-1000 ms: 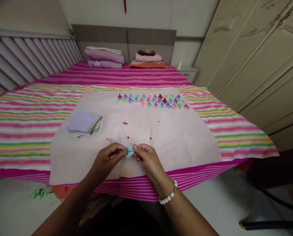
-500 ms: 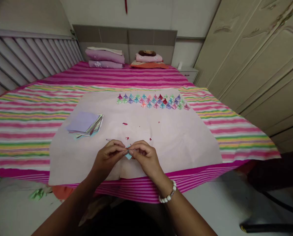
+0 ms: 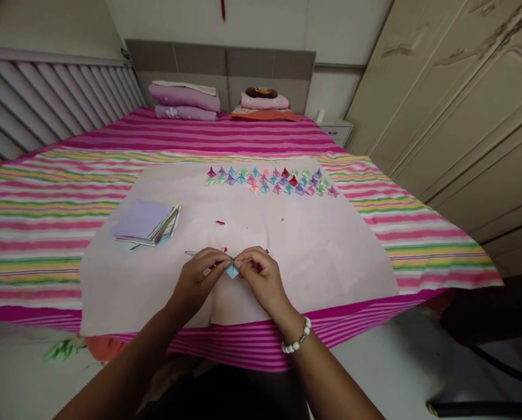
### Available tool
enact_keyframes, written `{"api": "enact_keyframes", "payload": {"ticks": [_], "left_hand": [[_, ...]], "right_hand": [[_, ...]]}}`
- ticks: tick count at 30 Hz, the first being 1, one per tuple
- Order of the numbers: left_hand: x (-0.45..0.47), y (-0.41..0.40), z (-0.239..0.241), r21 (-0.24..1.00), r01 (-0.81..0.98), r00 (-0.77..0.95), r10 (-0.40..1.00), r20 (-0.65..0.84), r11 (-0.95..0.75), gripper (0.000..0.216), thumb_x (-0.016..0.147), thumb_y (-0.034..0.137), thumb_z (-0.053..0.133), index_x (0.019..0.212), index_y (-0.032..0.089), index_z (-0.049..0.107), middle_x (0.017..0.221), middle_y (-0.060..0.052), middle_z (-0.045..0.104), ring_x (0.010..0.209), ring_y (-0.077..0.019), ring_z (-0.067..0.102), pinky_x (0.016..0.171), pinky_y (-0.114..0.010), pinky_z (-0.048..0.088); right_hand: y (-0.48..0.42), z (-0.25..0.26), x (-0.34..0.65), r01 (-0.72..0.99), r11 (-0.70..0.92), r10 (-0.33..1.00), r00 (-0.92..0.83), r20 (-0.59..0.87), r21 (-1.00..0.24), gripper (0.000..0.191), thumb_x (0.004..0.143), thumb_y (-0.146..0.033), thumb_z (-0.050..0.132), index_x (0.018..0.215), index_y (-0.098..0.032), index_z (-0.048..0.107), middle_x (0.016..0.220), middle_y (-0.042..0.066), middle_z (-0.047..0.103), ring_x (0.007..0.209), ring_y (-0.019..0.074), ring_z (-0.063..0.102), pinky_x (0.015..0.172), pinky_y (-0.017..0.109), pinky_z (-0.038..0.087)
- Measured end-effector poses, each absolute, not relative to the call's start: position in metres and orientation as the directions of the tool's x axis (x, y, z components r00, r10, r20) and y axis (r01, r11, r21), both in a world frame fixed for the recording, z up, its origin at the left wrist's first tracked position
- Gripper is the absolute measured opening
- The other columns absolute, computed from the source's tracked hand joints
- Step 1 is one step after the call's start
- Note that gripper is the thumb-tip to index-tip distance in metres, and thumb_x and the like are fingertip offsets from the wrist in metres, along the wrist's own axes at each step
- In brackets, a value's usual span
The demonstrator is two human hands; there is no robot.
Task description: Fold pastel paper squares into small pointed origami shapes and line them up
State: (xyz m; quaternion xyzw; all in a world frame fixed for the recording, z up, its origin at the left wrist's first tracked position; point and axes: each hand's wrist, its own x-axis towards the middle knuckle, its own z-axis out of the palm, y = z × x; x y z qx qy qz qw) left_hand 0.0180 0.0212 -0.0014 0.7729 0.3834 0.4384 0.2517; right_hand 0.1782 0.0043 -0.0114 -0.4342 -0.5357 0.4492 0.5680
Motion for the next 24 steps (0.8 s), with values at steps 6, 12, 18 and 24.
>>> {"api": "enact_keyframes", "payload": {"ticks": [6, 12, 18, 24], "left_hand": [[0.022, 0.043, -0.016, 0.809, 0.347, 0.215, 0.880, 0.423, -0.474, 0.010, 0.086, 0.019, 0.054, 0.084, 0.018, 0.065, 0.084, -0.002, 0.064, 0.077, -0.0130, 0.058, 0.064, -0.023, 0.044], [0.032, 0.074, -0.042, 0.889, 0.250, 0.118, 0.923, 0.366, -0.385, 0.011, 0.086, 0.024, 0.053, 0.085, 0.017, 0.063, 0.088, -0.004, 0.062, 0.080, -0.0140, 0.060, 0.065, -0.024, 0.048], [0.045, 0.103, -0.070, 0.874, 0.284, 0.034, 0.915, 0.402, -0.394, 0.010, 0.085, 0.024, 0.054, 0.085, 0.017, 0.062, 0.088, -0.005, 0.063, 0.083, -0.0145, 0.061, 0.074, -0.027, 0.051], [0.053, 0.119, -0.088, 0.866, 0.377, 0.000, 0.935, 0.356, -0.329, 0.009, 0.081, 0.023, 0.054, 0.083, 0.017, 0.062, 0.083, -0.005, 0.064, 0.075, -0.0149, 0.063, 0.068, -0.027, 0.053]], "right_hand": [[0.027, -0.029, 0.183, 0.030, 0.244, 0.964, 0.098, 0.245, -0.969, 0.008, 0.078, -0.029, 0.065, 0.075, -0.021, 0.067, 0.080, 0.002, 0.060, 0.061, 0.0121, 0.052, 0.056, 0.026, 0.042], [0.057, -0.050, 0.182, 0.089, 0.302, 0.937, 0.155, 0.313, -0.949, 0.007, 0.078, -0.027, 0.062, 0.076, -0.021, 0.064, 0.081, 0.002, 0.058, 0.067, 0.0140, 0.052, 0.062, 0.028, 0.044], [0.085, -0.064, 0.177, 0.166, 0.282, 0.913, 0.257, 0.318, -0.945, 0.004, 0.077, -0.023, 0.057, 0.075, -0.020, 0.059, 0.073, 0.000, 0.056, 0.063, 0.0142, 0.050, 0.058, 0.027, 0.040], [0.101, -0.081, 0.171, 0.335, 0.219, 0.901, 0.292, 0.322, -0.916, 0.003, 0.075, -0.019, 0.053, 0.074, -0.020, 0.055, 0.071, 0.000, 0.055, 0.064, 0.0157, 0.050, 0.061, 0.028, 0.041]]}}
